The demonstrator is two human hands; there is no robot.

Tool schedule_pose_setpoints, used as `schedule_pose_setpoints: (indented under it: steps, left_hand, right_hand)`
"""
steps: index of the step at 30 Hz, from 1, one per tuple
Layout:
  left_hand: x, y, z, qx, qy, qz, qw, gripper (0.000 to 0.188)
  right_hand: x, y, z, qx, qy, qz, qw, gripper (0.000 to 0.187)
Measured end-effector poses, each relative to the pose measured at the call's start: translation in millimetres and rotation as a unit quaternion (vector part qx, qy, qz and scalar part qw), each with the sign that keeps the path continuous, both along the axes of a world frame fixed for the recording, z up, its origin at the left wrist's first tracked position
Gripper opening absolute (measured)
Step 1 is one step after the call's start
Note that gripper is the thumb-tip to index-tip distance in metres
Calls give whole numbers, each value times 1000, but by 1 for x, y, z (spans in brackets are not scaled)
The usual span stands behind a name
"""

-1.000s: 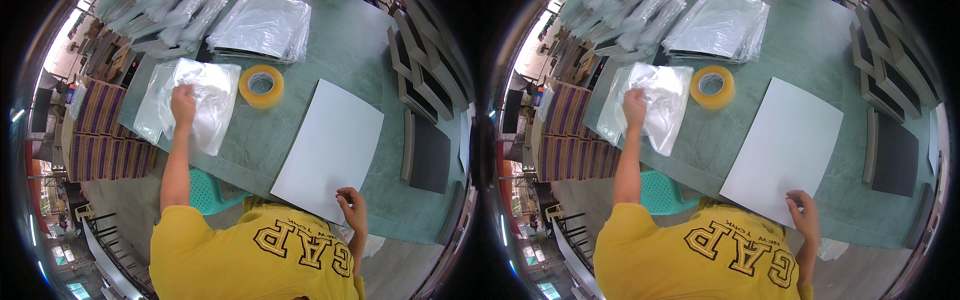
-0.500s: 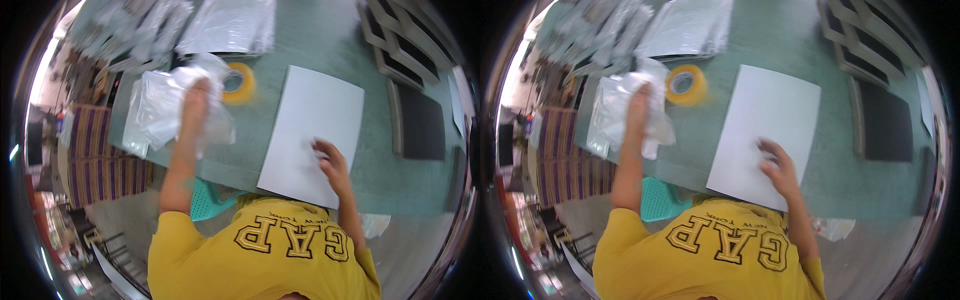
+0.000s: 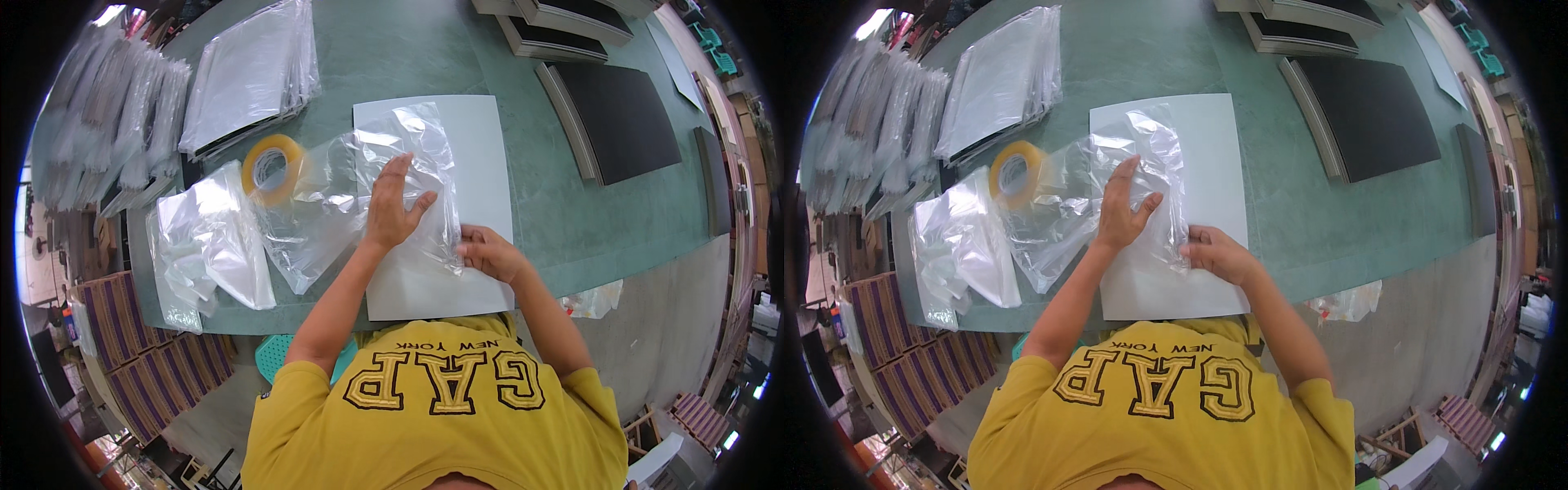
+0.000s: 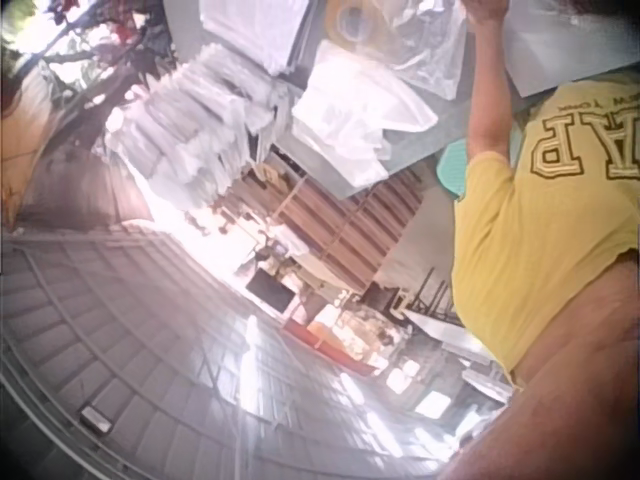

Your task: The person places black folders into plastic bags by hand and stacks the packaged folders on a table.

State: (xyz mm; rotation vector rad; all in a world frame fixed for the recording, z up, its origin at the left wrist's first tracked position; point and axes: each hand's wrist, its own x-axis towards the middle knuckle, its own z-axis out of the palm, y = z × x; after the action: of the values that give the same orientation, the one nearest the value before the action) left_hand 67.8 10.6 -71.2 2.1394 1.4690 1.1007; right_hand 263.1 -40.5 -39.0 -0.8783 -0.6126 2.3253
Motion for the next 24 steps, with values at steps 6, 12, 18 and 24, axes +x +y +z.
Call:
schedule_pose_setpoints:
  steps: [6, 12, 18, 24]
  left_hand:
    - [-2, -1, 6, -54, -121, 6, 991, 47]
    - [-7, 1, 3, -39, -117, 27, 992, 34]
    - [-7, -2, 26, -207, -236, 15, 949, 30]
    - [20, -1, 73, -387, -246, -26, 888, 32]
  right_hand:
    - [-20, 61, -4, -45, -58, -150, 986, 27]
    - [-1, 84, -1, 35, -188, -37, 981, 13]
    - [-3, 75, 1, 3, -194, -92, 977, 21]
    - [-25, 60, 9, -38, -38, -153, 987, 18]
